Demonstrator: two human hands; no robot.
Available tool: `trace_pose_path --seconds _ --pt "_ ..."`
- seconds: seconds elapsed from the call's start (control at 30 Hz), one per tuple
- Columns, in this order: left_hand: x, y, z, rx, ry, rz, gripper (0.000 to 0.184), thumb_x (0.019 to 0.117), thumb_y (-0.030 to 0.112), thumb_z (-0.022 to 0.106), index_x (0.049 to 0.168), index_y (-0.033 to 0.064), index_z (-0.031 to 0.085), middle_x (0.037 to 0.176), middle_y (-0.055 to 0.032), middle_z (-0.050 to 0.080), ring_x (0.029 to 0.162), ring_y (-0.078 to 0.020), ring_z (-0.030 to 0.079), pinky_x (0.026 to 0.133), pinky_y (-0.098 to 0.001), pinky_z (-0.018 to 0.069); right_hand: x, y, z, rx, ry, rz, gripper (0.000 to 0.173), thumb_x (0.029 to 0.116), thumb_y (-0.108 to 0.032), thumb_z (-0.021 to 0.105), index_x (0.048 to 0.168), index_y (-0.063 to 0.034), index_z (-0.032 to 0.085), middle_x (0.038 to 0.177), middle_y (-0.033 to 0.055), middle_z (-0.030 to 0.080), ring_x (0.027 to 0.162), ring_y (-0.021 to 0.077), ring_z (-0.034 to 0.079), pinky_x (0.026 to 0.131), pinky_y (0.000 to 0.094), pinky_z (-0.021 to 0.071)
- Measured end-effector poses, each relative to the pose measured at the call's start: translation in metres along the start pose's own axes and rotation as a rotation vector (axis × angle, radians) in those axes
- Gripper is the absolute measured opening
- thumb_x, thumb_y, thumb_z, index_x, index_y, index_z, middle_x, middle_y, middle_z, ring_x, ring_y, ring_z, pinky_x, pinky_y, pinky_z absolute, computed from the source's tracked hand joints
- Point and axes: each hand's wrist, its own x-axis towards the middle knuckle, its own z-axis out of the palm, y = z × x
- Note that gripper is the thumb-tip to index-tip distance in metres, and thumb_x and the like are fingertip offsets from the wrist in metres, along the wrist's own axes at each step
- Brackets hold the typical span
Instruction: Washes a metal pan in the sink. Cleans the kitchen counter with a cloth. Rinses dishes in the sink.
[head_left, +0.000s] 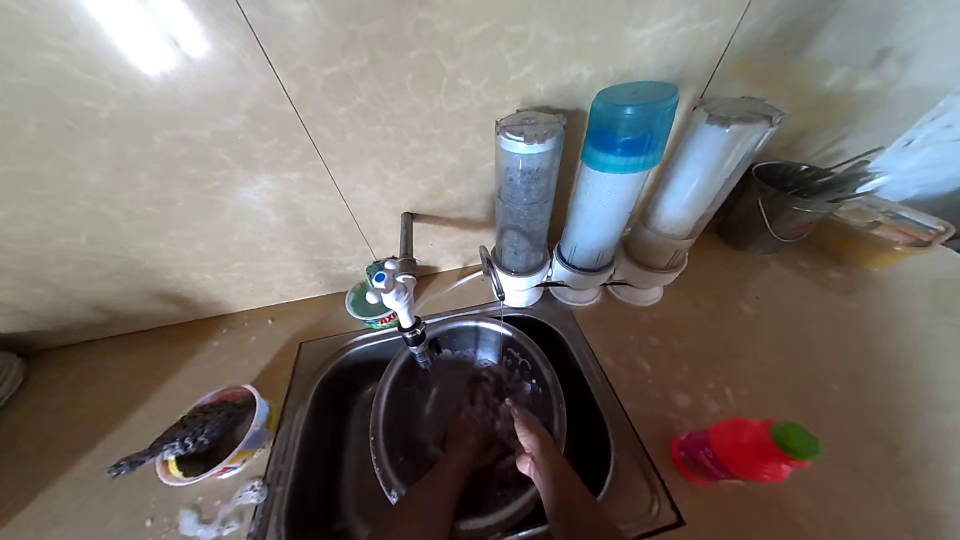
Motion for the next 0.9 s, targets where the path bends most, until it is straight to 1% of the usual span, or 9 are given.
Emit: trace_pose_path --seconds 0.07,0.2,0.33,0.43,0.5,0.6,0.67,0.73,0.9 --pt "-0.010 0.012 -0.022 -0.270 -0.138 0.015 0.066 0.0993 0.017 0.064 0.155 -0.0005 0.034 0.150 -0.0289 0.047 0.137 -0.0411 0.050 0.114 -0.0523 0.0406 0.004 0.000 -0.002 0.112 -0.043 0.033 0.060 0.1103 -0.045 0.038 0.156 -0.0064 0.034 0.157 0.0219 0.038 0.142 0.0375 0.040 0.111 0.0611 0.0358" --pt "-0.031 0.005 -0.064 -0.627 -0.241 0.364 0.032 0.0962 0.014 0.066 0.123 -0.0026 0.063 0.103 -0.0122 0.067 0.086 -0.0151 0.064 0.080 -0.0342 0.0554 0.010 0.005 -0.001 0.345 -0.188 -0.071 0.032 0.1097 -0.026 0.045 0.129 -0.0016 0.053 0.106 0.0137 0.060 0.091 0.0233 0.061 0.080 0.0423 0.0544" --pt "-0.034 -0.014 -0.046 -1.389 0.079 0.098 0.038 0.1095 0.023 0.047 0.142 0.0043 0.050 0.106 -0.0129 0.066 0.088 -0.0177 0.065 0.080 -0.0370 0.0563 -0.005 0.010 0.003 0.278 -0.554 -0.261 0.033 0.1074 -0.010 0.046 0.138 0.0008 0.052 0.121 0.0137 0.068 0.105 0.0204 0.067 0.093 0.0377 0.0561" --pt "-0.045 0.000 -0.045 -1.668 0.095 -0.204 0.039 0.1098 0.036 0.039 0.083 0.0139 0.055 0.053 0.0017 0.051 0.042 -0.0077 0.048 0.042 -0.0236 0.0448 -0.018 0.023 0.018 -0.028 -0.526 -0.494 0.030 0.1056 -0.007 0.048 0.130 0.0058 0.059 0.121 0.0121 0.065 0.107 0.0130 0.062 0.096 0.0309 0.0516" --pt "-0.046 -0.002 -0.050 -1.669 0.203 -0.175 0.020 0.1082 0.020 0.047 0.094 0.0082 0.057 0.060 0.0000 0.051 0.047 -0.0089 0.049 0.045 -0.0243 0.0449 -0.020 0.034 0.030 -0.021 -0.342 -0.567 0.029 0.1013 -0.006 0.057 0.126 0.0076 0.062 0.132 0.0216 0.059 0.120 0.0231 0.058 0.104 0.0389 0.0477" --pt "-0.048 0.001 -0.067 -1.537 0.435 -0.002 0.019 0.1074 0.015 0.051 0.109 -0.0018 0.058 0.068 -0.0051 0.058 0.054 -0.0122 0.055 0.051 -0.0292 0.0506 -0.027 0.031 0.043 0.139 -0.300 -0.366 0.048 0.1082 -0.020 0.048 0.151 -0.0021 0.036 0.152 0.0225 0.043 0.135 0.0327 0.047 0.107 0.0527 0.0426" --pt "-0.058 0.003 -0.080 -1.373 0.472 0.046 0.036 0.1112 0.027 0.039 0.098 0.0007 0.061 0.070 -0.0042 0.060 0.059 -0.0115 0.059 0.058 -0.0296 0.0531 -0.038 0.021 0.054 0.227 -0.421 -0.215 0.046 0.1120 -0.038 0.033 0.146 -0.0109 0.046 0.134 0.0131 0.059 0.114 0.0243 0.060 0.091 0.0442 0.0523" --pt "-0.062 -0.004 -0.086 -1.287 0.436 0.046 0.043 0.1122 0.027 0.036 0.105 -0.0043 0.064 0.082 -0.0106 0.062 0.073 -0.0177 0.059 0.073 -0.0374 0.0518 -0.042 0.013 0.066 0.299 -0.510 -0.248 0.039 0.1127 -0.033 0.031 0.127 -0.0069 0.056 0.101 0.0072 0.067 0.085 0.0149 0.065 0.075 0.0316 0.0560" --pt "-0.062 -0.005 -0.088 -1.885 0.271 -0.011 0.047 0.1115 0.039 0.028 0.085 0.0121 0.056 0.058 0.0008 0.056 0.046 -0.0082 0.053 0.046 -0.0240 0.0479 -0.036 0.006 0.073 0.086 -0.436 -0.706 0.029 0.1043 -0.002 0.046 0.131 0.0079 0.053 0.120 0.0154 0.062 0.105 0.0141 0.061 0.094 0.0310 0.0509"
